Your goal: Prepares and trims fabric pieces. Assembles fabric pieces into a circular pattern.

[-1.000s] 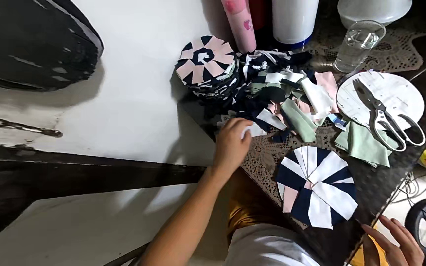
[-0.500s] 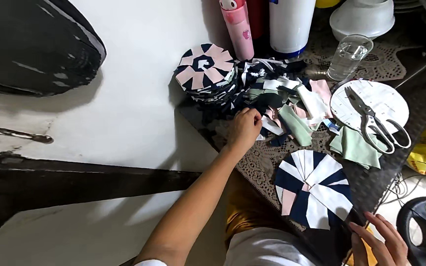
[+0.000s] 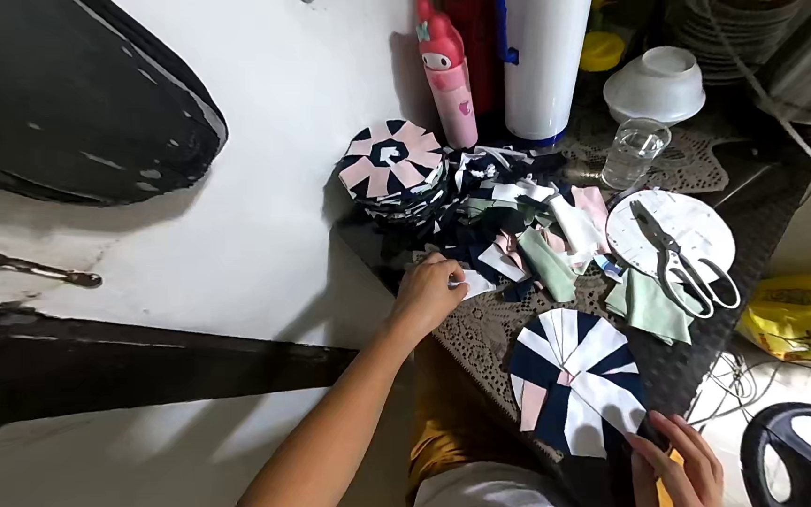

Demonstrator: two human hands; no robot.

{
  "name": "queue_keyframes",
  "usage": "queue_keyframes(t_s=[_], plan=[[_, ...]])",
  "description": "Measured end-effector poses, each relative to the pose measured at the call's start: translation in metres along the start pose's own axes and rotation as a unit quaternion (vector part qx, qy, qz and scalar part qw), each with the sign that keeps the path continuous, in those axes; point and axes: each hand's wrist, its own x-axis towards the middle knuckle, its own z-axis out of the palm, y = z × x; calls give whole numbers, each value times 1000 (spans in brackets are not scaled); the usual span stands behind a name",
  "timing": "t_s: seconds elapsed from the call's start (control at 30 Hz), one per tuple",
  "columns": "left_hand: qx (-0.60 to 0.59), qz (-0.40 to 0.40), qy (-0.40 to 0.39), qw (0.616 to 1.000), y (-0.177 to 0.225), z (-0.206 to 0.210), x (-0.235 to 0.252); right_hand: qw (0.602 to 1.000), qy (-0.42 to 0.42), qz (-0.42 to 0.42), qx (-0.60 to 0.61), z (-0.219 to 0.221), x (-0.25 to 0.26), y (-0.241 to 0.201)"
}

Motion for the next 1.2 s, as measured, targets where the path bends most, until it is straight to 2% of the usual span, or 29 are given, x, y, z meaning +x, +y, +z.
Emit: queue_keyframes(t_s=[0.13, 0.23, 0.37, 0.5, 0.63, 0.8, 0.97, 1.07, 1.13, 1.2], plan=[[-26, 40, 91, 995, 23, -13, 30, 999, -3, -45, -31, 8, 10, -4], [-61, 12, 85, 994, 43, -18, 75, 998, -21, -47, -32, 14, 11, -6], [-68, -67, 63, 993, 59, -18, 127, 998, -32, -38, -31, 20, 8, -6], [-120, -50, 88, 988, 62, -11, 153, 999, -32, -26, -18, 22, 7, -2], [-193, 8, 133, 972, 64, -12, 142, 999, -37, -20, -6, 23, 6, -1], [-356, 95, 120, 922, 70, -29, 120, 999, -31, -20, 8, 24, 5, -1], [-390, 112, 118, 906, 83, -58, 109, 999, -21, -19, 15, 25, 6, -1], [-389, 118, 84, 910, 91, -73, 88, 999, -21, -20, 20, 26, 6, 0], [-390, 129, 27, 911, 86, -80, 72, 999, -20, -20, 20, 26, 6, 0], [-344, 127, -30, 930, 77, -83, 63, 999, -20, -21, 24, 27, 6, 2]])
